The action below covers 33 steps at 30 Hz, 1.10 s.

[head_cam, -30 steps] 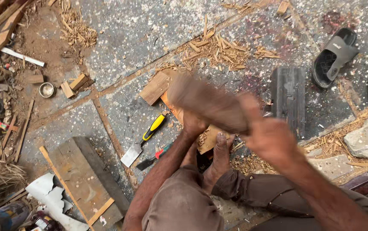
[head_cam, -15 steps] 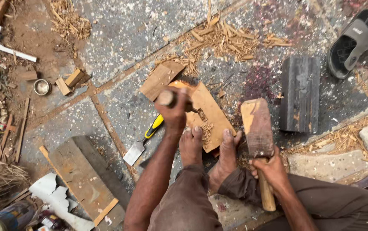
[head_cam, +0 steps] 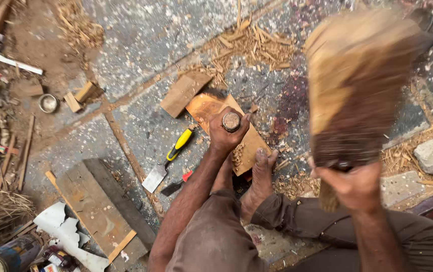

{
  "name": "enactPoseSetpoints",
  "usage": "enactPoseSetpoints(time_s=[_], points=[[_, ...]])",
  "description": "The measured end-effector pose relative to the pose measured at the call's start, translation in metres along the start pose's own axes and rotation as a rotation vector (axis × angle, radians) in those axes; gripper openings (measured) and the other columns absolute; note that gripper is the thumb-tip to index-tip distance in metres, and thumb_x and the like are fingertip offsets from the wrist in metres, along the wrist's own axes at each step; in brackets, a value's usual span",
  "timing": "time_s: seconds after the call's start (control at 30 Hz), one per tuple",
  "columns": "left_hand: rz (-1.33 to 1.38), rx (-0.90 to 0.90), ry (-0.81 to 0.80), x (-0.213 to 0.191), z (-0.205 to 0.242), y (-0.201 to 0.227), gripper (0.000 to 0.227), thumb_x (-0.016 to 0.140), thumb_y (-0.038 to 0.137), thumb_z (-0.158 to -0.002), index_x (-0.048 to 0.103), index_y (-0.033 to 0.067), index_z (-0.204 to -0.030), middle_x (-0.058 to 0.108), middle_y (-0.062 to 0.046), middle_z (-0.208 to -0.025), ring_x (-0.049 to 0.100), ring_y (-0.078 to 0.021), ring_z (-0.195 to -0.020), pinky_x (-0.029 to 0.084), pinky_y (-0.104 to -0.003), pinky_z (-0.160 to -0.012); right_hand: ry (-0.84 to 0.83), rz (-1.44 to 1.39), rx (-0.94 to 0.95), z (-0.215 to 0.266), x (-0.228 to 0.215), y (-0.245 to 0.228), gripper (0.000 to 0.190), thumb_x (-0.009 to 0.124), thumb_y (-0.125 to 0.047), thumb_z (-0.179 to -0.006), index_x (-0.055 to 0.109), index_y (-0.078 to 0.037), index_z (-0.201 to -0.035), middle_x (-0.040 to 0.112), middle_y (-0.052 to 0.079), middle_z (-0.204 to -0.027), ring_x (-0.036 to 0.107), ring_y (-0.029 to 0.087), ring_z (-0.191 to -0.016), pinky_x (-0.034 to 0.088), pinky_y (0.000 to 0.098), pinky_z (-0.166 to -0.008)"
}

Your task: The person carves a piece of wood by striking a chisel with a large wooden mallet, while using their bare feet to stabilize the workpiece on the floor.

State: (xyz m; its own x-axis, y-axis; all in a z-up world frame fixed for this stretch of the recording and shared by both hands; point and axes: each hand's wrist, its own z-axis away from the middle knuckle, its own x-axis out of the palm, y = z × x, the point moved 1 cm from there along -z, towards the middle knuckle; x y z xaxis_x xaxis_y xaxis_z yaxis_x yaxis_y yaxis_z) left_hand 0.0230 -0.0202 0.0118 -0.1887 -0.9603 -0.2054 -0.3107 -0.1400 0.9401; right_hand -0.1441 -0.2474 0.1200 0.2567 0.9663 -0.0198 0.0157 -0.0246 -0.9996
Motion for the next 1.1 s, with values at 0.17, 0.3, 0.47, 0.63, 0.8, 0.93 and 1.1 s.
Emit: enactPoseSetpoints(time_s=[0.17,0.3,0.47,0.63,0.8,0.93,1.1], points=[[-0.052,0.007,-0.015,-0.002,0.008,-0.005,0.024,0.082,0.013,-0.086,0.063,0.0058,-0.075,0.064,-0.003,-0.064,0.063,-0.0097,-0.057,0.051,-0.029,-0.057,-0.033,0.768,-0.776,-0.045,0.033,-0.06,0.042,0.081,-0.006,-0.076,0.062,-0.017,-0.111,0.066,0.018,-0.103,0.07,0.03,-0.083,0.062,0.04,-0.074],[-0.025,0.143,-0.003,0.002,0.013,-0.013,0.018,0.08,0.009,-0.083,0.063,0.0041,-0.082,0.064,-0.007,-0.075,0.065,-0.0168,-0.067,0.054,-0.032,-0.067,-0.318,0.869,0.049,-0.065,0.06,-0.058,0.092,0.081,-0.016,-0.081,0.024,-0.012,-0.153,0.071,0.017,-0.106,0.074,0.028,-0.081,0.065,0.0371,-0.067],[-0.11,0.358,0.102,-0.003,0.019,-0.026,0.022,0.074,0.005,-0.085,0.067,-0.0014,-0.105,0.07,-0.013,-0.104,0.069,-0.0256,-0.094,0.055,-0.038,-0.087,-0.243,0.57,0.248,-0.023,0.054,-0.021,0.115,0.083,-0.001,-0.067,0.011,-0.016,-0.156,0.067,0.018,-0.11,0.076,0.025,-0.07,0.068,0.0332,-0.061],[0.365,-0.385,0.666,-0.03,-0.016,-0.038,0.022,0.075,0.016,-0.097,0.064,0.0045,-0.082,0.066,-0.005,-0.068,0.06,-0.0141,-0.055,0.048,-0.03,-0.053,0.087,0.229,0.668,0.038,0.05,0.051,0.115,0.077,0.006,-0.07,0.007,-0.012,-0.159,0.072,0.019,-0.096,0.071,0.024,-0.064,0.06,0.0351,-0.052],[0.328,-0.237,0.231,-0.038,-0.01,-0.011,0.013,0.074,0.01,-0.091,0.063,0.0065,-0.086,0.066,-0.001,-0.066,0.063,-0.0076,-0.054,0.052,-0.025,-0.049,0.14,0.174,0.75,0.04,0.036,0.062,0.106,0.074,0.011,-0.073,0.015,-0.009,-0.159,0.07,0.02,-0.092,0.068,0.027,-0.062,0.06,0.0376,-0.048],[0.284,-0.171,0.099,-0.02,-0.008,-0.011,0.021,0.077,0.011,-0.093,0.061,0.0059,-0.081,0.063,-0.001,-0.064,0.061,-0.0072,-0.056,0.05,-0.024,-0.05,0.121,0.03,0.45,0.023,0.031,0.039,0.094,0.071,0.013,-0.069,0.027,-0.001,-0.151,0.068,0.013,-0.097,0.07,0.021,-0.071,0.065,0.034,-0.057],[0.15,-0.09,0.082,-0.009,-0.006,-0.018,0.026,0.079,0.01,-0.092,0.059,0.0059,-0.076,0.059,0.001,-0.061,0.053,-0.0058,-0.054,0.042,-0.024,-0.051,0.002,0.38,-0.081,-0.006,0.015,-0.011,0.046,0.079,0.0,-0.069,0.061,-0.001,-0.111,0.069,0.016,-0.099,0.072,0.026,-0.084,0.063,0.0372,-0.073]])
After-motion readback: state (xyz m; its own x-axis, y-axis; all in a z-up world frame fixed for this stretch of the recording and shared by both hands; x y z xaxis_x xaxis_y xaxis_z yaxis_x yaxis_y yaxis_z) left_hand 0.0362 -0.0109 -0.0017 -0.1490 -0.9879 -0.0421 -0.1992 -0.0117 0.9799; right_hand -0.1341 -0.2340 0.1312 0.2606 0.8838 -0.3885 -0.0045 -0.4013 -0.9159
